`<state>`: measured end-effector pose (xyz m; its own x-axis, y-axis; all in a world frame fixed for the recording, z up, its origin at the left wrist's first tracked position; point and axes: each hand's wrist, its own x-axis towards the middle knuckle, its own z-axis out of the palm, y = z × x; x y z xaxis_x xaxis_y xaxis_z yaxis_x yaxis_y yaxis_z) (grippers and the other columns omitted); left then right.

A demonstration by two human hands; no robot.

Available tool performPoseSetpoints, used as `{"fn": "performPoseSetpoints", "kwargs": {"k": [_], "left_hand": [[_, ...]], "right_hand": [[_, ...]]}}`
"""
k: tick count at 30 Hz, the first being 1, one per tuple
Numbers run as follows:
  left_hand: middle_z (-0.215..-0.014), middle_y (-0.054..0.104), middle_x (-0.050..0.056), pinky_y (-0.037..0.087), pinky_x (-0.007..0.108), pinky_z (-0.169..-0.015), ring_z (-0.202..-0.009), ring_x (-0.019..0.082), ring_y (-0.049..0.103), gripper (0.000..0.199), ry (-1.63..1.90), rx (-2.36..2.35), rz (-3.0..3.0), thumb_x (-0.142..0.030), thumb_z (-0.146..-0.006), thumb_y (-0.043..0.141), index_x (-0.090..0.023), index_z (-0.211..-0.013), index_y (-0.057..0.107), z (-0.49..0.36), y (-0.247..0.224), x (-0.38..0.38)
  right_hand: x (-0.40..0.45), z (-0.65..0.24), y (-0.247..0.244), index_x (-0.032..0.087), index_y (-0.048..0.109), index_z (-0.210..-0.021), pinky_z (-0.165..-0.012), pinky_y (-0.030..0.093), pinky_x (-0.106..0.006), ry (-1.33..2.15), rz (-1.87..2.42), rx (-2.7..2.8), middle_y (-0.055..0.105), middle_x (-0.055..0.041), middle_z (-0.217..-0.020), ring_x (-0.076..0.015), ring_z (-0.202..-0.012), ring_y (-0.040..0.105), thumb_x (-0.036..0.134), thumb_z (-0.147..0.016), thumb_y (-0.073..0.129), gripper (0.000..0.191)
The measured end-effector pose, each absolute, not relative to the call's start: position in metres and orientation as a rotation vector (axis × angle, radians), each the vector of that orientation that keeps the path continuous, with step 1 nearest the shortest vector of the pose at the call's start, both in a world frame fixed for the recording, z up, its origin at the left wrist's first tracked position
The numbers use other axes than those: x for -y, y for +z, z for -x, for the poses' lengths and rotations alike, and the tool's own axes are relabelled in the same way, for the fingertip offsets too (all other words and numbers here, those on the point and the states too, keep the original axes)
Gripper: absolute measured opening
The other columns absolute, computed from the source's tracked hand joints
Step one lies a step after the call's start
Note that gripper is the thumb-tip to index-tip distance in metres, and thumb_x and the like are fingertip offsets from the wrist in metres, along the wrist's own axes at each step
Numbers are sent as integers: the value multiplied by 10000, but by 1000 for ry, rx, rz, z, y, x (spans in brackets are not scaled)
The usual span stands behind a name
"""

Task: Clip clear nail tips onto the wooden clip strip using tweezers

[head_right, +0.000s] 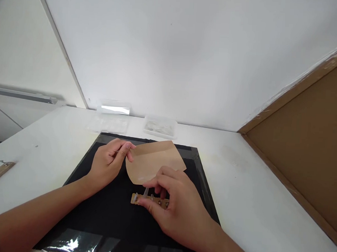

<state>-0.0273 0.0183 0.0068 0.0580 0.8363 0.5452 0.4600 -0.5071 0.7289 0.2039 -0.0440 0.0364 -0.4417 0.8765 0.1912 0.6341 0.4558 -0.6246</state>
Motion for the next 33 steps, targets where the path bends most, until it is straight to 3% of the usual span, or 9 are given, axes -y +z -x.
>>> {"fn": "performPoseSetpoints", "kwargs": {"k": [7,13,20,33], "left_hand": [[-742,724,1,517,300,-826,-845,161,664,370,1508,-1167,-2127,-248,-1082,474,-203,-791,700,27,9,-13],[-717,682,6,521,325,-800,-806,178,656,312,1493,-1189,-2032,-280,-1095,418,-195,-1082,718,29,6,-11],[-736,655,-6,493,252,-616,-659,130,615,294,1486,-1128,-1863,-306,-1087,450,-192,-1294,623,29,-1,-10],[-726,600,-27,491,238,-609,-654,112,607,270,1489,-1085,-1854,-228,-1060,462,-181,-1303,572,26,2,-10]], "right_hand": [[50,-197,29,275,735,-919,-754,438,-376,595,1294,2375,647,5,-848,-178,-753,597,375,-842,835,161],[49,-196,22,273,740,-929,-779,412,-385,511,1299,2403,646,8,-860,-180,-778,597,344,-838,834,149],[47,-196,19,273,750,-955,-797,411,-395,475,1318,2406,639,3,-865,-184,-782,598,354,-851,821,151],[48,-195,18,272,743,-921,-796,419,-402,465,1347,2400,609,-14,-886,-203,-818,585,363,-831,842,162]]}}
